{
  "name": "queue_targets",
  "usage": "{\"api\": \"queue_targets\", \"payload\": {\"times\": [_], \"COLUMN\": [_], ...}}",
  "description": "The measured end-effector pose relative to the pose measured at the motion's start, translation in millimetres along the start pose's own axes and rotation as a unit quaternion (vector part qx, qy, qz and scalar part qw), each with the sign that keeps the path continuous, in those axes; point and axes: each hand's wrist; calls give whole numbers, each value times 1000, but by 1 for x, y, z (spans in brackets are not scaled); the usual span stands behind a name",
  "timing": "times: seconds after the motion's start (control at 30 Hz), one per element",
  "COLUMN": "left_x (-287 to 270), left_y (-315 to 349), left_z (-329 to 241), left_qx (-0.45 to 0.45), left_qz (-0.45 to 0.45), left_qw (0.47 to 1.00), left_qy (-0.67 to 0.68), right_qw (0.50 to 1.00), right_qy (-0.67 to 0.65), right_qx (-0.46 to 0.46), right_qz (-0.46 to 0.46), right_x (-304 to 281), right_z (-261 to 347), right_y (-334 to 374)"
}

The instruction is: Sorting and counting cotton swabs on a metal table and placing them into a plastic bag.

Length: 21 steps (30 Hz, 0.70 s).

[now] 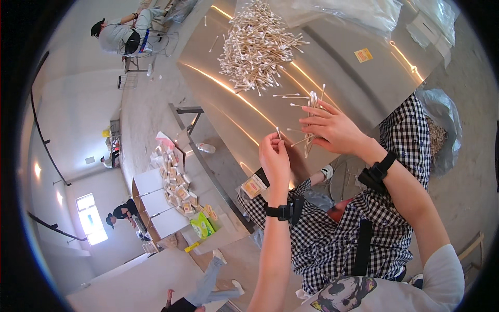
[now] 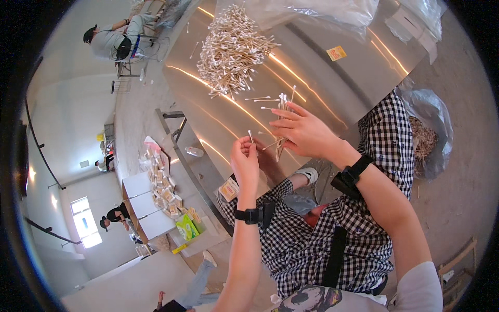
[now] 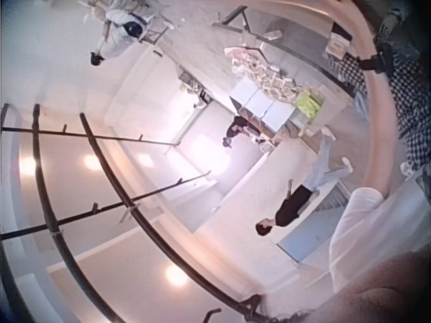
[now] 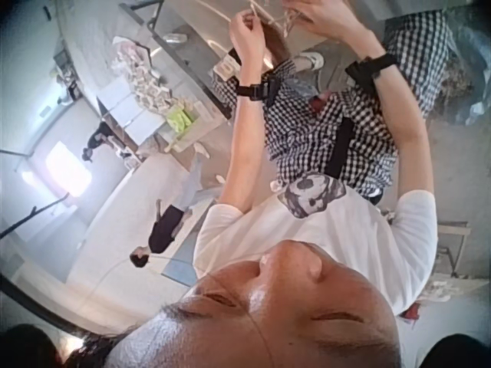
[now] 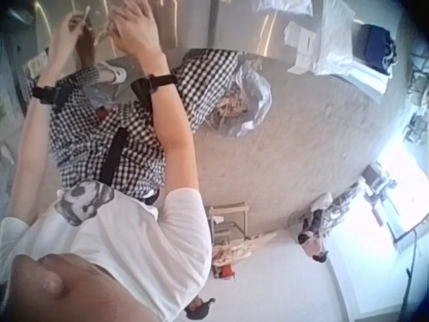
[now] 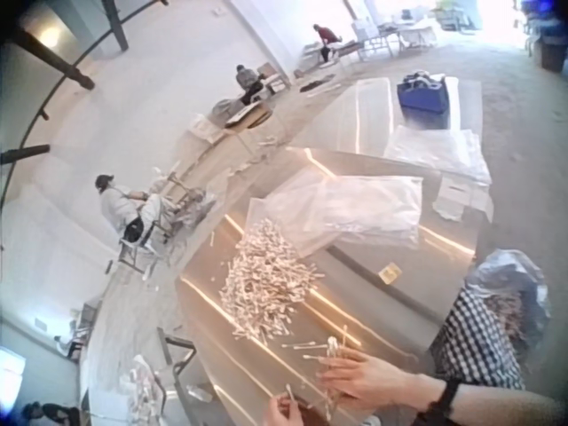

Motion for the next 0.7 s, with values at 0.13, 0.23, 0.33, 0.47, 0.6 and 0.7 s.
{"api": "queue_targets", "payload": {"times": [0.13, 0.23, 0.33, 0.47, 0.6, 0.7], "left_x": [-1, -2, -1, 0, 2, 4], "left_y": [-13, -17, -10, 13, 20, 16], "left_z": [-11, -14, -19, -36, -35, -23], "left_qx": [-11, 71, 96, 166, 167, 166], "left_qz": [29, 28, 90, 30, -7, -25], "left_qw": [999, 996, 989, 986, 986, 986], "left_qy": [38, 39, 72, -3, -16, -19], "right_qw": [1000, 1000, 999, 997, 997, 996], "right_qy": [4, 9, 14, 12, 20, 49], "right_qx": [3, -10, -1, 28, 17, 16], "right_qz": [6, -12, -41, -68, -67, -72], "right_x": [2, 3, 8, 5, 1, -2], "right_z": [1, 3, 2, 3, 5, -1], "right_y": [-1, -3, -4, -2, -4, -4]}}
Point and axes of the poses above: each hand's wrist, its own y-axis away from the middle knuckle, its own x-axis out of the palm, z = x × y, and after that the axes turned 12 degrees about -y, right-handed
